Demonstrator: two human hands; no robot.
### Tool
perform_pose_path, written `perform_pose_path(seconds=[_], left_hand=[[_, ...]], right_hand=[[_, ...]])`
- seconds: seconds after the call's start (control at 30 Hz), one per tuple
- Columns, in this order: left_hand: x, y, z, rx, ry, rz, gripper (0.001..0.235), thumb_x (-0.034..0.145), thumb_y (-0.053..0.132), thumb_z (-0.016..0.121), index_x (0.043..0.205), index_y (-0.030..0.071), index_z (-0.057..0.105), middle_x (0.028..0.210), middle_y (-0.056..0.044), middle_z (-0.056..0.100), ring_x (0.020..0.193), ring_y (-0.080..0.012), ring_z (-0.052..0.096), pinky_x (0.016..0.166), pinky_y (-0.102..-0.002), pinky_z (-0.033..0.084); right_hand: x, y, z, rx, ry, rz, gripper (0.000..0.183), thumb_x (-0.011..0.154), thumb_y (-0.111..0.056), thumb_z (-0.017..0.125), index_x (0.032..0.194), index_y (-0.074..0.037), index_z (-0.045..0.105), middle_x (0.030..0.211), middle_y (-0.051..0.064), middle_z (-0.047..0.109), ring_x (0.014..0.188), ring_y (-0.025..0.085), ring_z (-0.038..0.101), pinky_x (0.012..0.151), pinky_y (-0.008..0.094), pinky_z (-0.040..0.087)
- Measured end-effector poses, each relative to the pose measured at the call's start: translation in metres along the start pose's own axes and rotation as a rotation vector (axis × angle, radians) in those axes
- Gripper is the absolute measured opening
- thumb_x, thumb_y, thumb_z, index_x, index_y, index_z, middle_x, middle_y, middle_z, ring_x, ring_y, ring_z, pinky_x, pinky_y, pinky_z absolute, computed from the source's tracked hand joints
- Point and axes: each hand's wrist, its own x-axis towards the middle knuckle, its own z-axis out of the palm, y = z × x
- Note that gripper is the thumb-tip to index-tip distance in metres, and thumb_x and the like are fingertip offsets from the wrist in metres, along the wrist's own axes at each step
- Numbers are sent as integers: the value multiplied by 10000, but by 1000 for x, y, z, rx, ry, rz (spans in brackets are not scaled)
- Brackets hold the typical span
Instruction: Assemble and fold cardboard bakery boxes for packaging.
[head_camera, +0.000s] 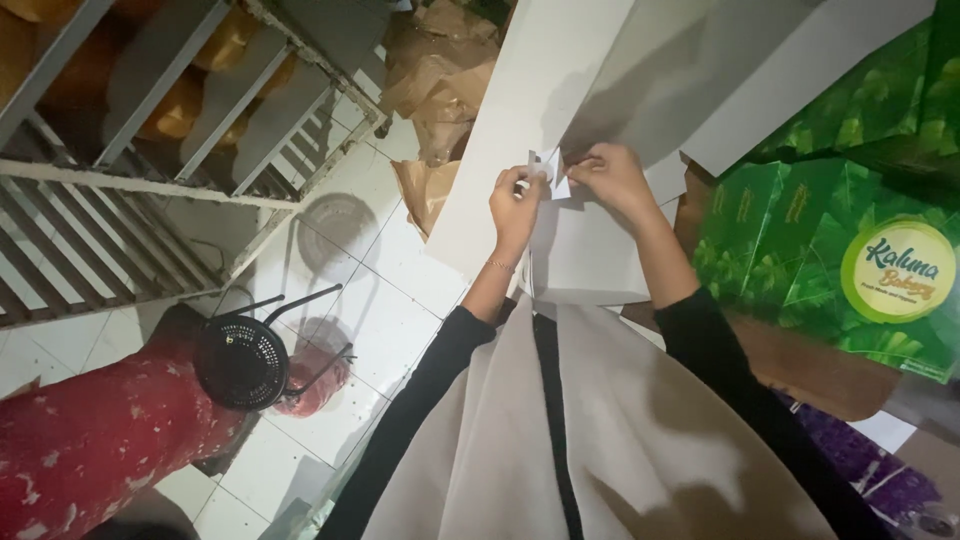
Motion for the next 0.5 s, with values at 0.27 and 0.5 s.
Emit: perform_pose_path(seconds=[0.27, 0.5], left_hand=[[-2, -3, 3, 8, 41, 8, 206, 898, 287, 752, 976, 97, 742, 953, -82, 653, 829, -238, 652, 755, -346, 523], [-1, -3, 3, 26, 51, 26, 162, 858, 248, 780, 909, 98, 742, 895, -61, 653, 800, -221, 648, 731, -329, 508]], right_hand=[[-13, -13, 0, -13, 23, 31, 405, 937, -120, 685, 1245, 131, 605, 955, 208, 702, 764, 187, 642, 579, 281, 490], [-18, -18, 9, -44, 19, -24, 412, 924, -61, 658, 1280, 139, 601, 1036, 248, 711, 858, 300, 721, 608, 353, 557]])
